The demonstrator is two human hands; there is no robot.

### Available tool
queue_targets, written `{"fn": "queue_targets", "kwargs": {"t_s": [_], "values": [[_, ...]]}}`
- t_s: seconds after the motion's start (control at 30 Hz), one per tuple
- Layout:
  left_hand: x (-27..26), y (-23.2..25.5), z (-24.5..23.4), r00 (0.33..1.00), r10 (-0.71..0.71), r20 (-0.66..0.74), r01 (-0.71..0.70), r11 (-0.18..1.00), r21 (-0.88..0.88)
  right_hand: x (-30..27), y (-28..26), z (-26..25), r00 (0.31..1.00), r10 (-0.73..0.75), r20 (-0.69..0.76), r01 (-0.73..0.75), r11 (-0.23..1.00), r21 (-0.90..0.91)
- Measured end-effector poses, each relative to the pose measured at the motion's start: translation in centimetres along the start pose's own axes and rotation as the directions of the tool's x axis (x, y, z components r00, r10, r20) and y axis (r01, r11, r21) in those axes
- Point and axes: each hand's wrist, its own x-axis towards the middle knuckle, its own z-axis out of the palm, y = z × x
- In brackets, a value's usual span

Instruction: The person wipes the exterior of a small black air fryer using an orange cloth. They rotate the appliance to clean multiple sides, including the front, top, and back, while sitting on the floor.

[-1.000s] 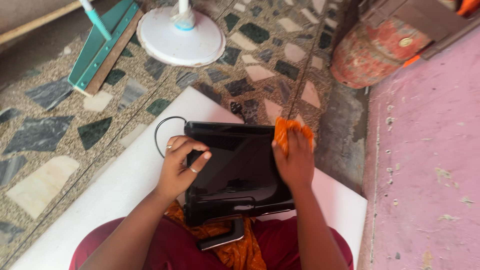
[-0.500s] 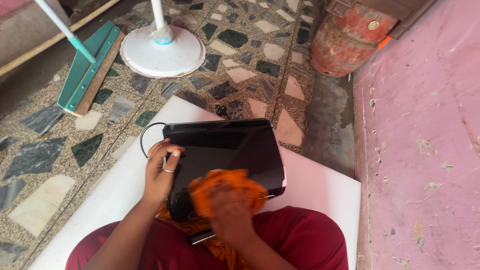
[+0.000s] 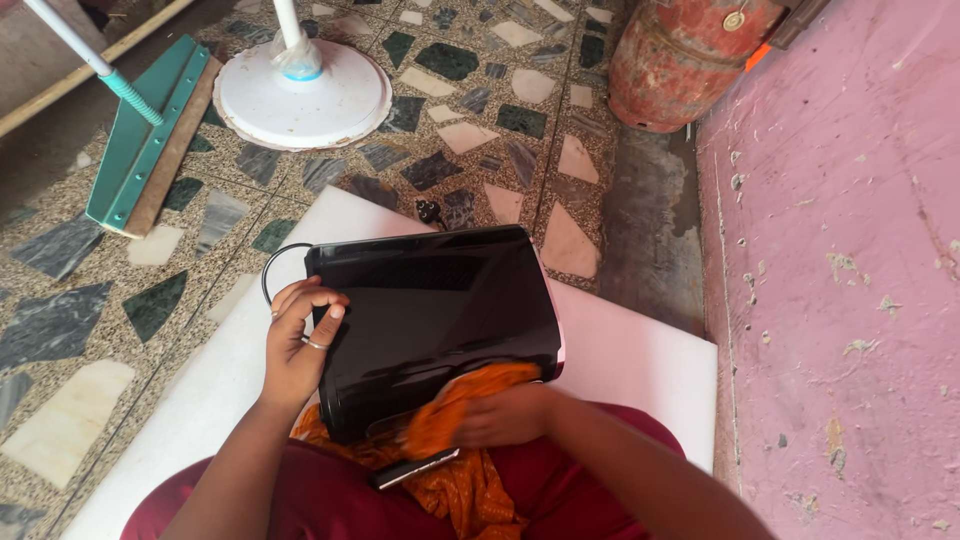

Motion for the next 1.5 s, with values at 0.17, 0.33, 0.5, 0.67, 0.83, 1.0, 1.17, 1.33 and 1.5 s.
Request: {"fn": "queue_targets", "kwargs": {"t_s": [0.17,0.33,0.5,0.67,0.83,1.0,1.17,1.33,1.5], "values": [[0.6,-0.1,0.0,1.0,0.0,0.014,0.001,1.0,-0.029,-10.7,1.3,-0.1,0.972,0.222,-0.074,-0.221,0.975,0.026],[0.7,0.1,0.2,0.999,-0.04,0.012,0.04,0.998,-0.039,-9.6,-0.5,1.7,0.875,0.412,-0.254,-0.412,0.909,0.059],[0.8,0.1,-0.1,1.0,-0.003,0.025,0.004,0.999,-0.037,-3.4,-2.0,2.5,0.973,0.229,-0.045,-0.228,0.973,0.026],[0.7,-0.6,-0.8,0.996,-0.021,0.088,0.043,0.967,-0.253,7.4,0.7,-3.7,0.855,0.365,-0.369,-0.383,0.923,0.025],[0.7,-1.1,-2.4,0.992,-0.123,-0.023,0.097,0.869,-0.486,14.0,7.6,-12.3,0.799,0.549,-0.247,-0.445,0.815,0.371],[0.5,0.4,-3.0,0.893,0.059,-0.446,-0.092,0.994,-0.052,15.2,15.0,-13.0,0.692,0.719,-0.067,-0.546,0.581,0.603],[0.6,3.6,-1.4,0.882,0.339,-0.329,-0.273,0.934,0.231,15.6,21.5,-9.5,0.514,0.856,-0.053,-0.594,0.4,0.698],[1.6,5.9,0.1,0.952,-0.012,0.306,-0.142,0.867,0.478,14.3,25.0,-6.8,0.316,0.889,0.332,-0.76,0.027,0.649],[2.2,6.7,-0.1,0.908,-0.16,0.386,-0.14,0.754,0.642,8.9,27.2,-4.5,0.062,0.717,0.694,-0.837,-0.342,0.428]]}}
